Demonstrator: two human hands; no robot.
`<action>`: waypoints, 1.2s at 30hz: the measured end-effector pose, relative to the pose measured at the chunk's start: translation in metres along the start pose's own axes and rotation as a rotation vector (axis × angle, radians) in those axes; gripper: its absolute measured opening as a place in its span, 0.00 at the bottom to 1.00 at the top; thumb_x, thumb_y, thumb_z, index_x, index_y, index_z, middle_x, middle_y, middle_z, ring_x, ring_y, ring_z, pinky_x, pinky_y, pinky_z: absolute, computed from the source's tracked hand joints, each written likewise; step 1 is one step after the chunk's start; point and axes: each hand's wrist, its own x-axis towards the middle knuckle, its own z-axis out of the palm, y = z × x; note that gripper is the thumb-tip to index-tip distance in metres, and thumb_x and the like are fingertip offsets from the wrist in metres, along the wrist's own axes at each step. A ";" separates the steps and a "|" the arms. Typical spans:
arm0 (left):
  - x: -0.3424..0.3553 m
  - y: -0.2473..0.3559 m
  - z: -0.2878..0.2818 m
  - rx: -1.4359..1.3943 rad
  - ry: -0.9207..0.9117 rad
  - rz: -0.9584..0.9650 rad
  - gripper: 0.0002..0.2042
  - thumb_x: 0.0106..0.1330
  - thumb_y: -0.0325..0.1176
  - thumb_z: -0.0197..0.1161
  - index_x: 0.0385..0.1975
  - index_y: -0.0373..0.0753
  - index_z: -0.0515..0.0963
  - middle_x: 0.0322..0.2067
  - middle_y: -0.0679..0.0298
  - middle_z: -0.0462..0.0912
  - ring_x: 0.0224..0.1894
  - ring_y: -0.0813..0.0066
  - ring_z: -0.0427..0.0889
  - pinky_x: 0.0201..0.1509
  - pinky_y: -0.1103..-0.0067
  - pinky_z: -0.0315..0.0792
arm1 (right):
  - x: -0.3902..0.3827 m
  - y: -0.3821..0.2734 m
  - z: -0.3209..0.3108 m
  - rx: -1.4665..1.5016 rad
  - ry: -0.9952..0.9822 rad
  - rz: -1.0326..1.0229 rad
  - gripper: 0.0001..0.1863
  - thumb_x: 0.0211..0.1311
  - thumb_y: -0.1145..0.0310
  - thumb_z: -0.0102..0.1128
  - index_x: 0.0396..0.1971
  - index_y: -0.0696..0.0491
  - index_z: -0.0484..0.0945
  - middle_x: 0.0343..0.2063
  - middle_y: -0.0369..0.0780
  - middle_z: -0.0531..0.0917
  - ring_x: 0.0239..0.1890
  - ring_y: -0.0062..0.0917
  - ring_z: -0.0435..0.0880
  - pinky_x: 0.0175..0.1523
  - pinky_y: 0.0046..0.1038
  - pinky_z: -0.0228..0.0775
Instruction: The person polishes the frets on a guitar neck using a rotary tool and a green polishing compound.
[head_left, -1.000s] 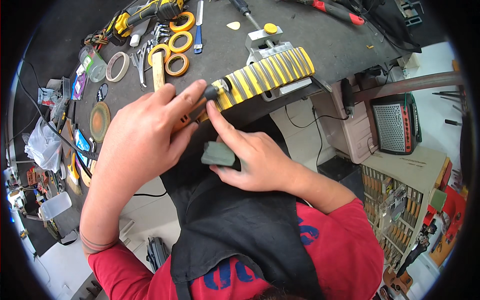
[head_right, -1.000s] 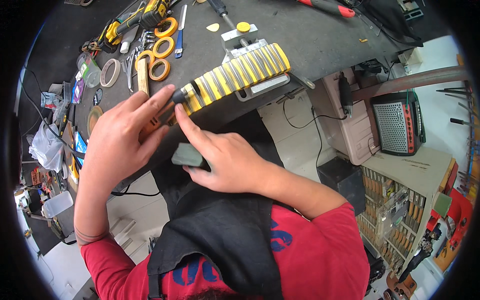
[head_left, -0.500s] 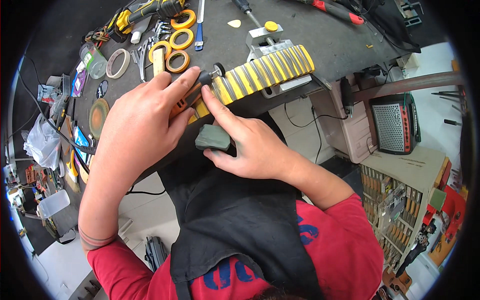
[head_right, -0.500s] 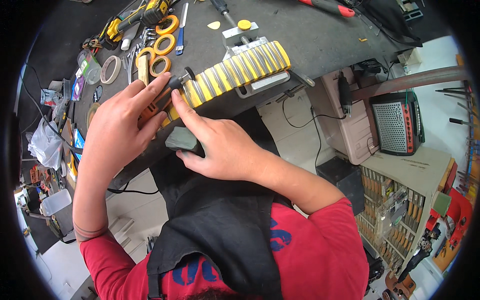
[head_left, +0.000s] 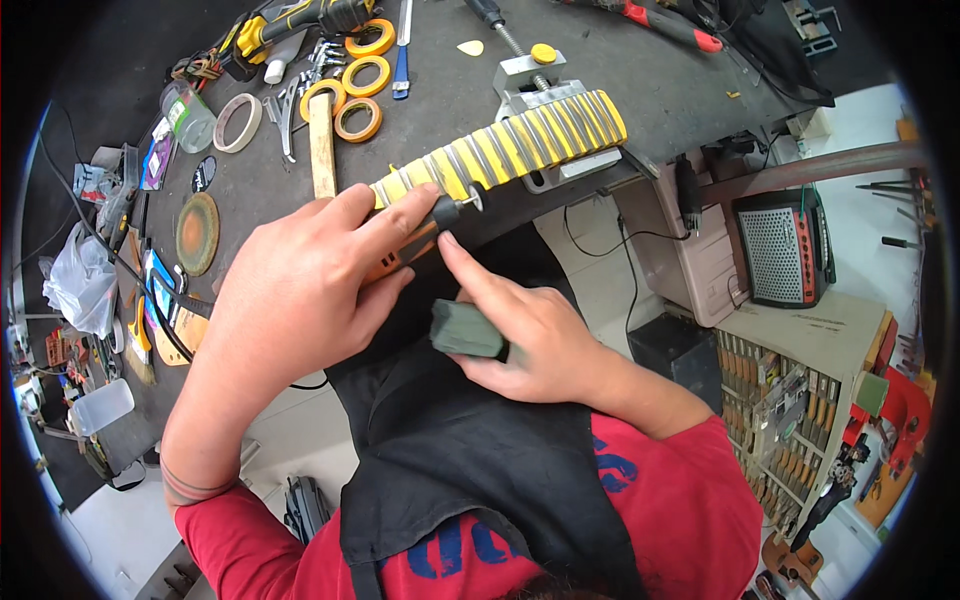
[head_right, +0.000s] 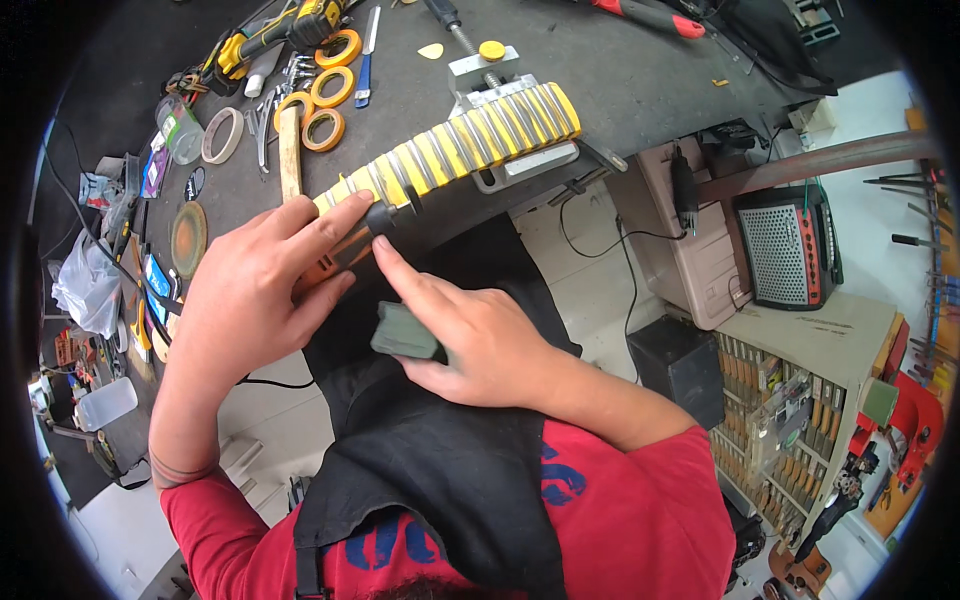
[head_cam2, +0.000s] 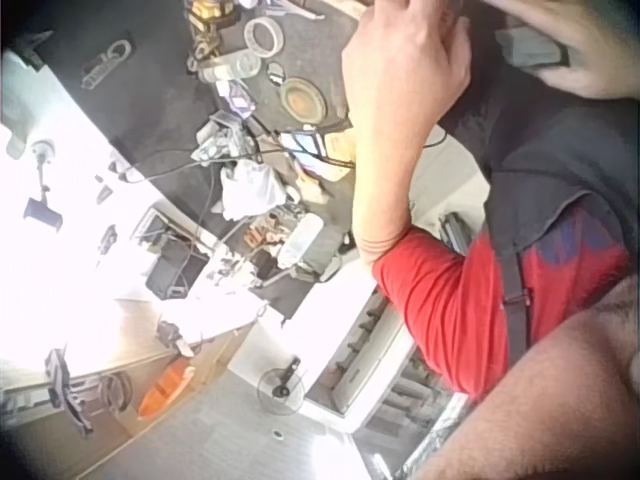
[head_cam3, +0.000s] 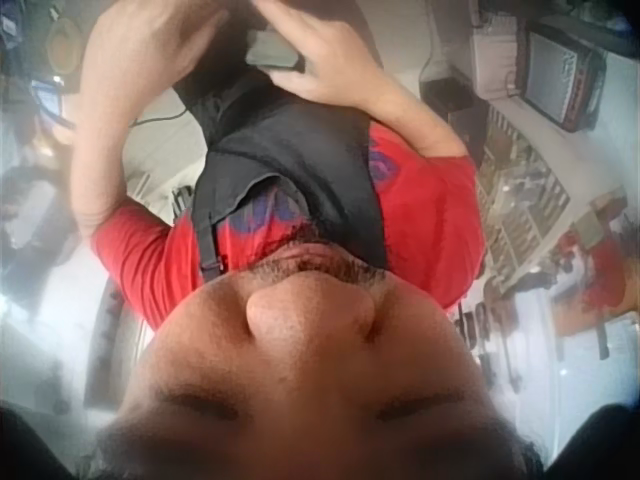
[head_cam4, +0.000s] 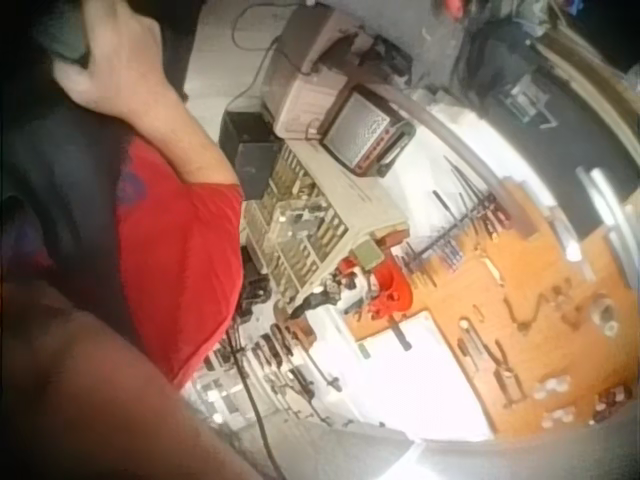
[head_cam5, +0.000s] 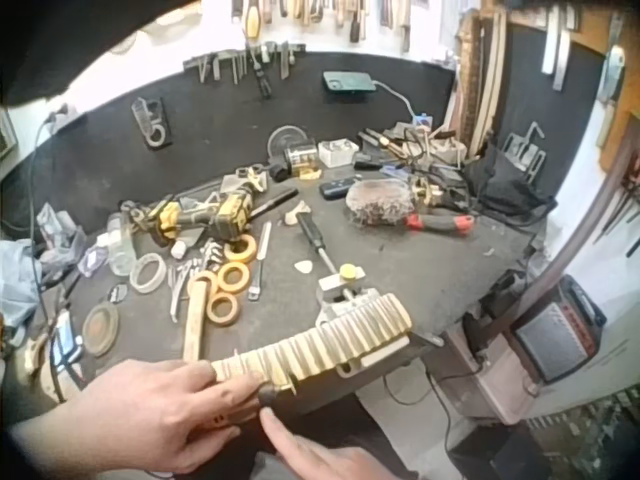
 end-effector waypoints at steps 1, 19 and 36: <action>-0.002 0.000 0.001 -0.018 0.006 0.004 0.37 0.72 0.34 0.83 0.84 0.52 0.84 0.44 0.58 0.86 0.45 0.52 0.94 0.46 0.57 0.89 | -0.005 0.000 -0.004 0.015 0.031 -0.003 0.61 0.64 0.69 0.89 0.95 0.56 0.63 0.63 0.51 0.93 0.57 0.49 1.00 0.59 0.44 0.94; -0.026 -0.001 0.006 -0.007 0.111 -0.077 0.34 0.74 0.34 0.81 0.82 0.48 0.85 0.46 0.56 0.88 0.46 0.51 0.95 0.48 0.57 0.90 | 0.016 0.014 0.013 0.093 0.429 0.026 0.35 0.78 0.74 0.86 0.76 0.58 0.74 0.61 0.49 0.90 0.59 0.40 0.97 0.64 0.41 0.89; -0.018 -0.006 0.003 0.019 0.027 -0.059 0.34 0.73 0.33 0.82 0.81 0.49 0.86 0.43 0.58 0.87 0.45 0.52 0.95 0.46 0.57 0.89 | 0.015 0.006 0.029 -0.116 0.037 -0.083 0.67 0.60 0.73 0.89 0.97 0.64 0.59 0.74 0.62 0.89 0.61 0.52 0.99 0.59 0.41 0.95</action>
